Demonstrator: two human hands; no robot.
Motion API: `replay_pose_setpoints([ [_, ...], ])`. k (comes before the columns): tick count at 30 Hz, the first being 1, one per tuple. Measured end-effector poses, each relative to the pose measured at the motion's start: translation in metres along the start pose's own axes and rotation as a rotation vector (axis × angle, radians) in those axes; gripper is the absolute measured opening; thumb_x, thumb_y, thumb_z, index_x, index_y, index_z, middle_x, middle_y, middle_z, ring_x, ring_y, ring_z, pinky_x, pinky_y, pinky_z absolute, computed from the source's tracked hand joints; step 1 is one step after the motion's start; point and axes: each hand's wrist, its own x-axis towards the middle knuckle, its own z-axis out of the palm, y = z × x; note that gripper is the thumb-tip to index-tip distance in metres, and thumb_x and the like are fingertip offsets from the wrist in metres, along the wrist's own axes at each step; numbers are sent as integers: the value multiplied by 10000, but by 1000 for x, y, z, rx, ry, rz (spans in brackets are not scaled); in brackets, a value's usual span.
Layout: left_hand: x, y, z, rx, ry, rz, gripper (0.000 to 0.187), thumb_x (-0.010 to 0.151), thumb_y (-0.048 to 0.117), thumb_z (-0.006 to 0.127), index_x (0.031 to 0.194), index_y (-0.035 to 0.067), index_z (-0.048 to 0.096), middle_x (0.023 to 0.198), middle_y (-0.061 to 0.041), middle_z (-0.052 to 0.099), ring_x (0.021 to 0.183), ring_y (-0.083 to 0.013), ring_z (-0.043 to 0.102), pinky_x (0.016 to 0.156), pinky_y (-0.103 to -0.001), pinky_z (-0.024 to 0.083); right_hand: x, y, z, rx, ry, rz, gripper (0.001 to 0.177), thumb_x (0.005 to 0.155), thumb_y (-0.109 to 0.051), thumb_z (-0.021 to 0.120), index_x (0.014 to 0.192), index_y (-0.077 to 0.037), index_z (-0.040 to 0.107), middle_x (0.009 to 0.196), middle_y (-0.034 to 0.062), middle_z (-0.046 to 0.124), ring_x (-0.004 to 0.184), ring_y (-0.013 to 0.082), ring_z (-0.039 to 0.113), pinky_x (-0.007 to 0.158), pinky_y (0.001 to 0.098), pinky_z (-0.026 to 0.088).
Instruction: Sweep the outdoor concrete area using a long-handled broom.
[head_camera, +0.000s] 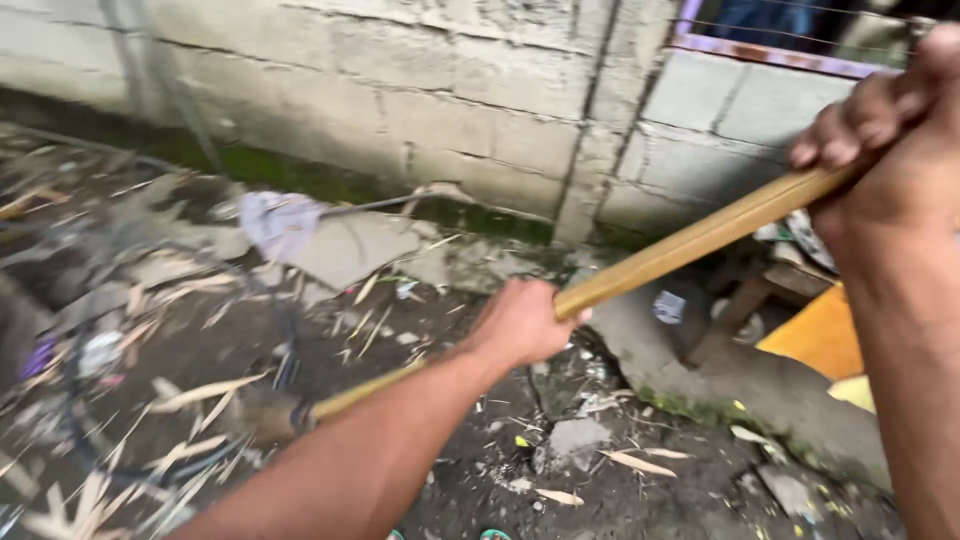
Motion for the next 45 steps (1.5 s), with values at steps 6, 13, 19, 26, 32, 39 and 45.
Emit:
replay_pose_setpoints([
  [6, 72, -88, -31, -57, 79, 74, 368, 826, 442, 740, 1099, 203, 797, 1034, -152, 778, 924, -333, 740, 838, -457, 557, -28, 49, 101, -217, -82, -179, 474, 1137, -297, 542, 735, -98, 392, 593, 61, 394, 512, 201, 457, 569, 438, 520],
  [13, -23, -323, -33, -42, 80, -183, 420, 822, 446, 728, 1009, 73, 779, 920, -228, 756, 890, -381, 748, 798, -479, 570, -97, 221, 218, -56, -203, 154, 374, 1058, -226, 573, 732, -89, 449, 577, 70, 440, 498, 208, 495, 520, 443, 548],
  [19, -117, -331, -66, 20, -29, -425, 417, 828, 450, 707, 1031, 93, 776, 930, -239, 737, 911, -408, 726, 837, -496, 569, -106, 274, 262, 32, -43, 502, 233, 976, -186, 535, 753, -120, 521, 535, 40, 402, 475, 196, 467, 503, 458, 536],
  [26, -40, -284, -121, -29, 146, -284, 482, 838, 476, 727, 1029, 36, 773, 966, -255, 742, 912, -405, 735, 850, -496, 578, -27, 220, 270, -10, -125, 237, 324, 1037, -296, 512, 761, -185, 383, 604, 5, 368, 540, 194, 427, 597, 459, 481],
  [32, 9, -271, -103, -186, 152, -158, 468, 792, 452, 716, 1074, 81, 754, 991, -207, 770, 939, -360, 761, 836, -482, 580, -50, 174, 265, -53, -247, 71, 453, 1128, -337, 488, 737, -155, 347, 620, 19, 365, 544, 193, 404, 629, 415, 447],
  [39, -113, -348, -21, 7, 2, -382, 477, 813, 478, 738, 1025, 52, 758, 1002, -243, 729, 972, -407, 722, 869, -490, 575, -162, 235, 242, -21, -82, 388, 391, 998, -186, 560, 652, -121, 390, 553, 49, 433, 468, 201, 445, 488, 483, 508],
  [45, -155, -279, -18, 145, 28, -378, 450, 831, 459, 733, 994, 43, 787, 963, -263, 731, 951, -427, 718, 881, -493, 571, -159, 208, 183, 131, 19, 496, 301, 982, -252, 535, 730, -167, 396, 556, 20, 361, 502, 194, 409, 554, 453, 481],
])
